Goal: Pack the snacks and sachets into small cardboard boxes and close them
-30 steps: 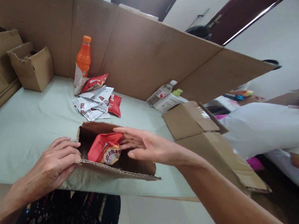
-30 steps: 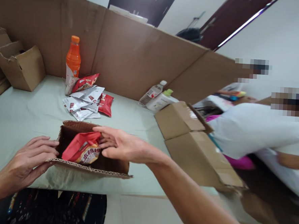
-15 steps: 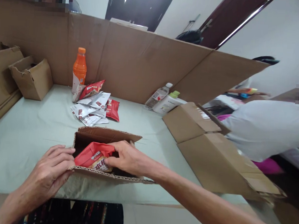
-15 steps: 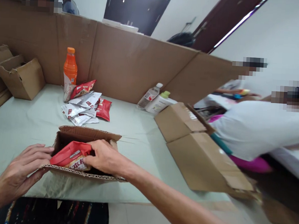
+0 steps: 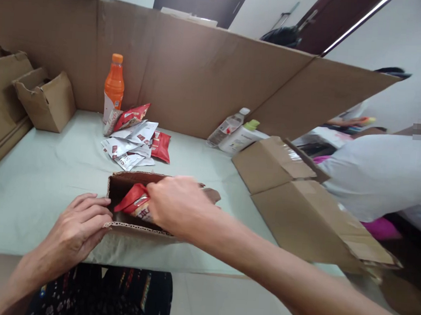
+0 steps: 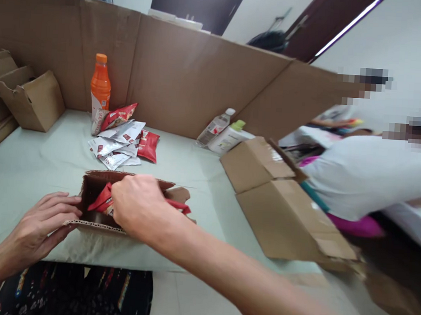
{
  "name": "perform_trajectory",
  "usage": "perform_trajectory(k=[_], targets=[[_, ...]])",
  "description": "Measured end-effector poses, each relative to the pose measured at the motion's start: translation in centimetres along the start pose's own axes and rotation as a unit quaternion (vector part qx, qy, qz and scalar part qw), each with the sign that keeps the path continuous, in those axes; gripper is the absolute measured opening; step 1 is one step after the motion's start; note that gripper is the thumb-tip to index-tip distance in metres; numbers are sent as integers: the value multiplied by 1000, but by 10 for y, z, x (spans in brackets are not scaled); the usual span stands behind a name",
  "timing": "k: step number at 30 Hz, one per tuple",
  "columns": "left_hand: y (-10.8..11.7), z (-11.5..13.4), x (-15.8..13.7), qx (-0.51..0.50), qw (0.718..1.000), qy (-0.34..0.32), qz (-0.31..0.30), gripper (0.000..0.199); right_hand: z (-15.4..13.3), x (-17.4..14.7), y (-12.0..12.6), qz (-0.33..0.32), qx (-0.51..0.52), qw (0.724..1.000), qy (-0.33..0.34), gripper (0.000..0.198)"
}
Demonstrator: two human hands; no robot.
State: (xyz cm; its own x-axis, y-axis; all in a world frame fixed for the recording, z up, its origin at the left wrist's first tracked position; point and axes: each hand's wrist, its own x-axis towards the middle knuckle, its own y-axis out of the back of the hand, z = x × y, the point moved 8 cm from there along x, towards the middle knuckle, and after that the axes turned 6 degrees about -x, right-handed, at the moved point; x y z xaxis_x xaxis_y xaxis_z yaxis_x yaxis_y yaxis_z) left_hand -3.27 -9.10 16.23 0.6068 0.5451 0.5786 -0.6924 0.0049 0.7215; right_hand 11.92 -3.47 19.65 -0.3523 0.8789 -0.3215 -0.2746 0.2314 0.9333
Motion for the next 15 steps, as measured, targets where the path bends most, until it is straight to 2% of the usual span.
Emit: perform_trajectory(k=[2, 5, 8, 9, 12, 15], targets=[[1, 3, 3, 6, 1000, -8, -5, 16, -19, 19, -17, -62, 38, 994, 80, 21], [0, 3, 5, 4, 1000, -4, -19, 17, -22, 21, -24, -78, 125, 976, 159, 25], [1, 2, 6, -8, 1000, -8, -23, 17, 1, 9, -26, -34, 104, 986, 126, 39], [2, 2, 7, -13, 1000, -11, -26, 16, 8, 6, -31, -38, 79, 990, 108, 42], [2, 2, 17, -30, 998, -12, -60, 16, 13, 0, -53, -88, 35, 991, 96, 31], [0, 8, 33, -30, 993, -14, -115, 12, 6, 2, -59, -80, 52, 988, 123, 24]])
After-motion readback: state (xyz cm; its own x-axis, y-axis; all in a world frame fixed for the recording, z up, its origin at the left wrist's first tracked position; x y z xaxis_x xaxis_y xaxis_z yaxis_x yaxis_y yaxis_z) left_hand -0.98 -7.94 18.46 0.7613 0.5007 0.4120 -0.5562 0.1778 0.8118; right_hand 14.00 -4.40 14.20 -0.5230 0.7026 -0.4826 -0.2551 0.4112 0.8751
